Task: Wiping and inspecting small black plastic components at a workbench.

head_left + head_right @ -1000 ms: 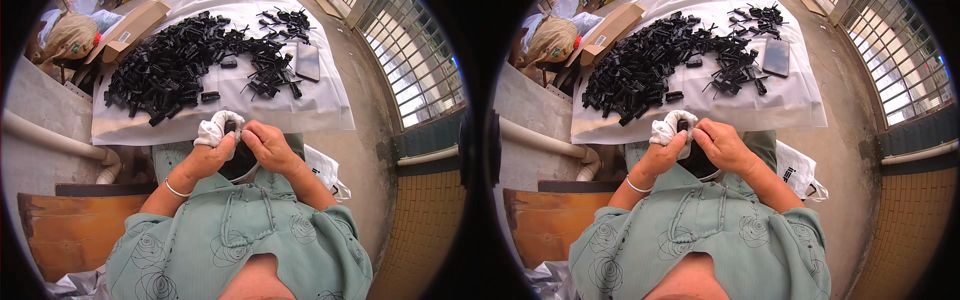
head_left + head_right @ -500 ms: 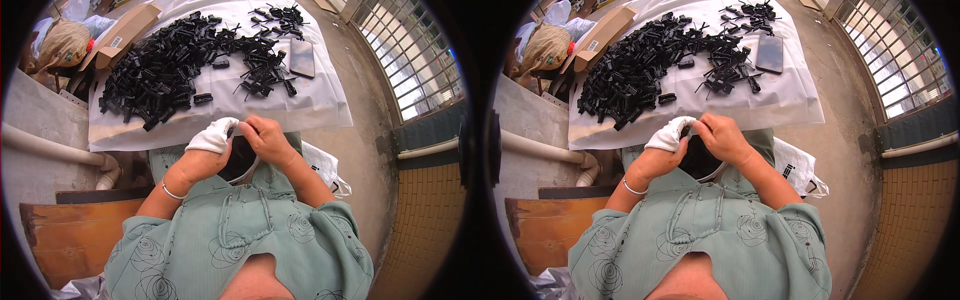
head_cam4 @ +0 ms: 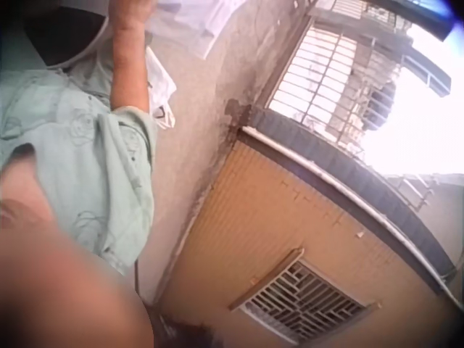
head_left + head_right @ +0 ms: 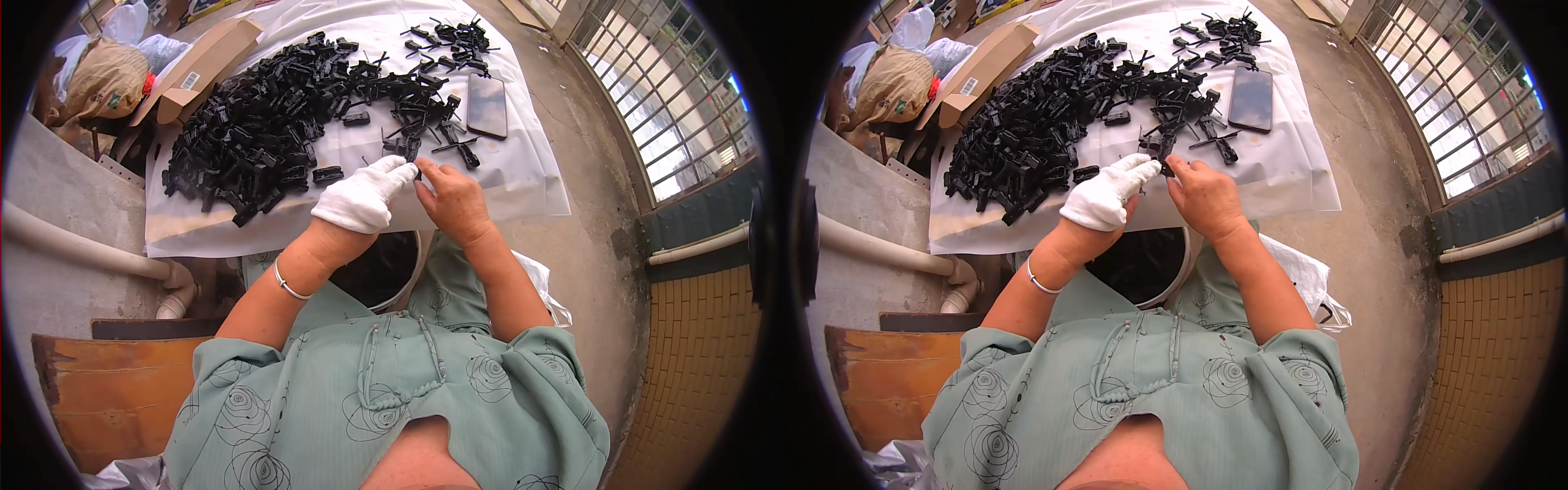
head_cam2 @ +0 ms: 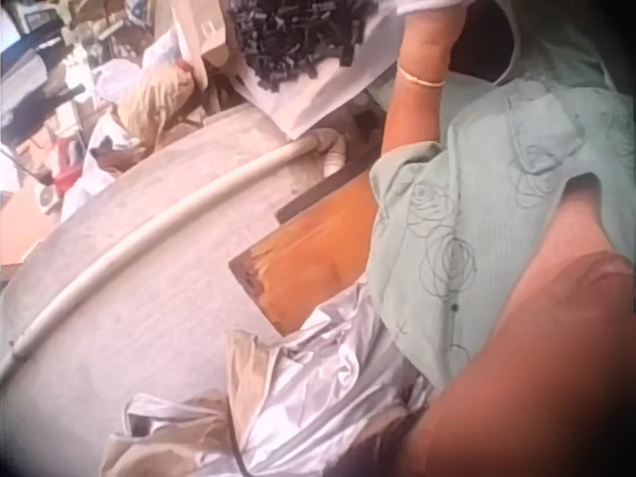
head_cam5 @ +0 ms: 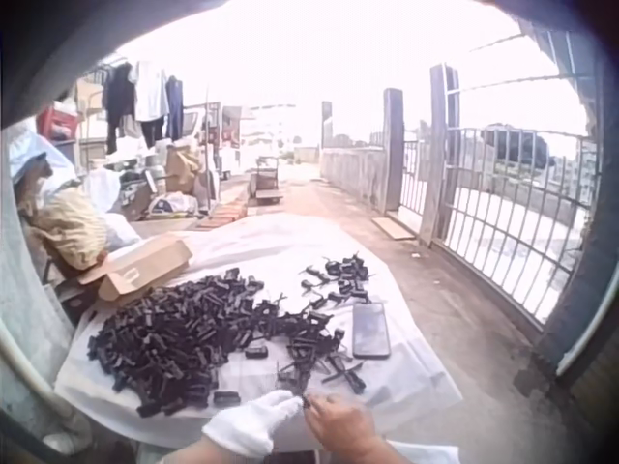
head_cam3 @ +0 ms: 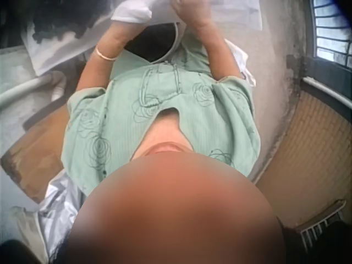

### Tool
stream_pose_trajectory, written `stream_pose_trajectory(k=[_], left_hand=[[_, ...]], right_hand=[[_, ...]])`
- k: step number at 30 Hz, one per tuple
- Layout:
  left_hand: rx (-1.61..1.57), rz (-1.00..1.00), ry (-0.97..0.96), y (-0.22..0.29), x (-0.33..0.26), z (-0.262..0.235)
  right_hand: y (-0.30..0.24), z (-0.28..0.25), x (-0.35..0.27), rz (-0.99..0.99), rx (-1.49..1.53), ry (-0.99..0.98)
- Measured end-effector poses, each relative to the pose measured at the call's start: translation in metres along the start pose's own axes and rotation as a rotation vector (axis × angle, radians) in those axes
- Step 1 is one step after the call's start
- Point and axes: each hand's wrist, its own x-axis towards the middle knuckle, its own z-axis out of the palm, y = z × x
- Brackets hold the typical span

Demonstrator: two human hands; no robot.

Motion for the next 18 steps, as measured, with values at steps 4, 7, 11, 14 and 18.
stream_pose_trajectory(k=[4,7,11,14,18], left_hand=[[0.062,0.025,-0.015,-0.005,0.008,0.005],[0.064,0.018,-0.004,-0.012,0.006,0.013],[-0.052,0.005,0.117,-0.032,0.004,0.027],[-0.187,-0.172,0.270,-0.041,0.001,0.025],[-1.033,-0.565,0.180,-0.044,-0.004,0.018]], right_hand=[[-0.004,-0.006,0.000,-0.115,0.073,0.035],[-0.001,-0.005,0.006,-0.173,0.101,0.003],[-0.009,-0.006,0.013,-0.171,0.219,-0.055],[-0.009,0.002,0.021,-0.039,0.273,0.163],[-0.024,-0.006,0.020,-0.103,0.361,0.138]])
